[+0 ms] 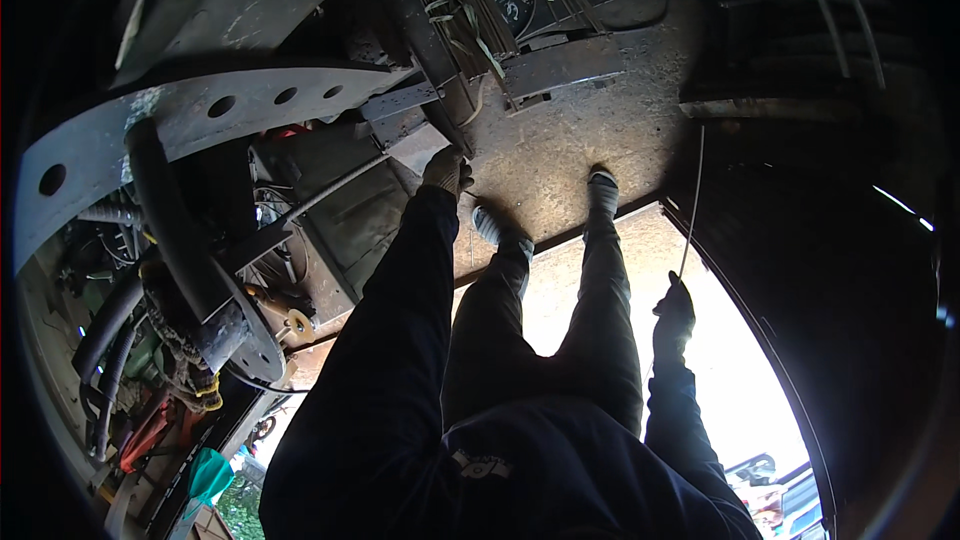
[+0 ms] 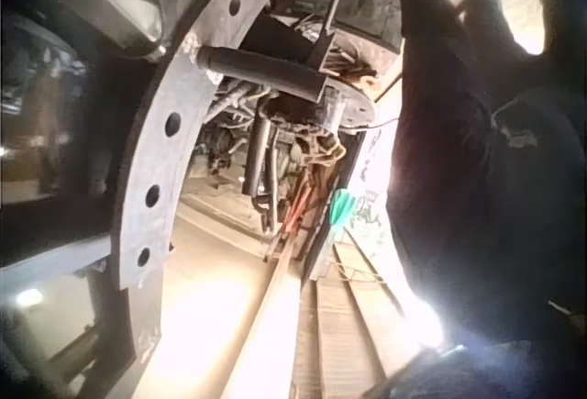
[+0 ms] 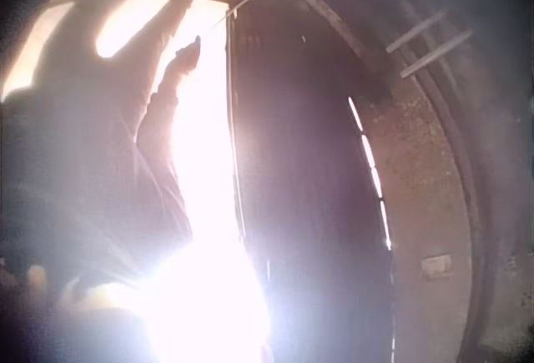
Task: The person shapes a metal rod by bending it against a circular jig, trims it with an angle grinder, and repeatedly checks and fits the curved metal rod against the jig.
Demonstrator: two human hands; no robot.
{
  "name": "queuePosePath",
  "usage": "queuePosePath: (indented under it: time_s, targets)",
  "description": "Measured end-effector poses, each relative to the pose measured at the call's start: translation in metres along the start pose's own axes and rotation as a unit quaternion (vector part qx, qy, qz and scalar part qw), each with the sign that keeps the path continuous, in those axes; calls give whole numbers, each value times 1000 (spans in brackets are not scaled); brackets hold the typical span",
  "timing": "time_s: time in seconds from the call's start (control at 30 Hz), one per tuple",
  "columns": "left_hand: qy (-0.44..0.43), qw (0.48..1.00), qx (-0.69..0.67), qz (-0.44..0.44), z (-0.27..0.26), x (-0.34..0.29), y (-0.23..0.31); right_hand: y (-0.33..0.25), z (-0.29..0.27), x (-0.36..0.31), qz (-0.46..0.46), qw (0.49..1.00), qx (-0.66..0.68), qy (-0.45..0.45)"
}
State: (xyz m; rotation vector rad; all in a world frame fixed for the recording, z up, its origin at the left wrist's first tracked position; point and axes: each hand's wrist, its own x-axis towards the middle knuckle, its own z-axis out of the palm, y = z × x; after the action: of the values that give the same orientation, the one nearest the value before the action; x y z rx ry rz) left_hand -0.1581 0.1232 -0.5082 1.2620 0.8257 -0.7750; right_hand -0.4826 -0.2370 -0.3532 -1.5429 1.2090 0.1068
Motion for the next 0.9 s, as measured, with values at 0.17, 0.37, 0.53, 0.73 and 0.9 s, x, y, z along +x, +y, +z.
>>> queuePosePath:
  time_s: [0.17, 0.37, 0.53, 0.73, 0.9]
  targets:
    - [68, 901, 428, 37, 13, -77, -24, -53, -13, -22, -41, 992, 123, 1]
    - [-114, 780, 564, 245, 103, -266, 1, -147, -42, -56, -152, 977, 140, -46]
    - [-158, 654, 455, 583, 187, -393, 136, -265, -60, -91, -289, 944, 108, -114]
    - [65, 455, 363, 811, 204, -439, 283, -378, -61, -91, -358, 929, -25, -89]
    - [169, 473, 447, 740, 173, -393, 364, -446, -46, -73, -458, 865, -189, -82]
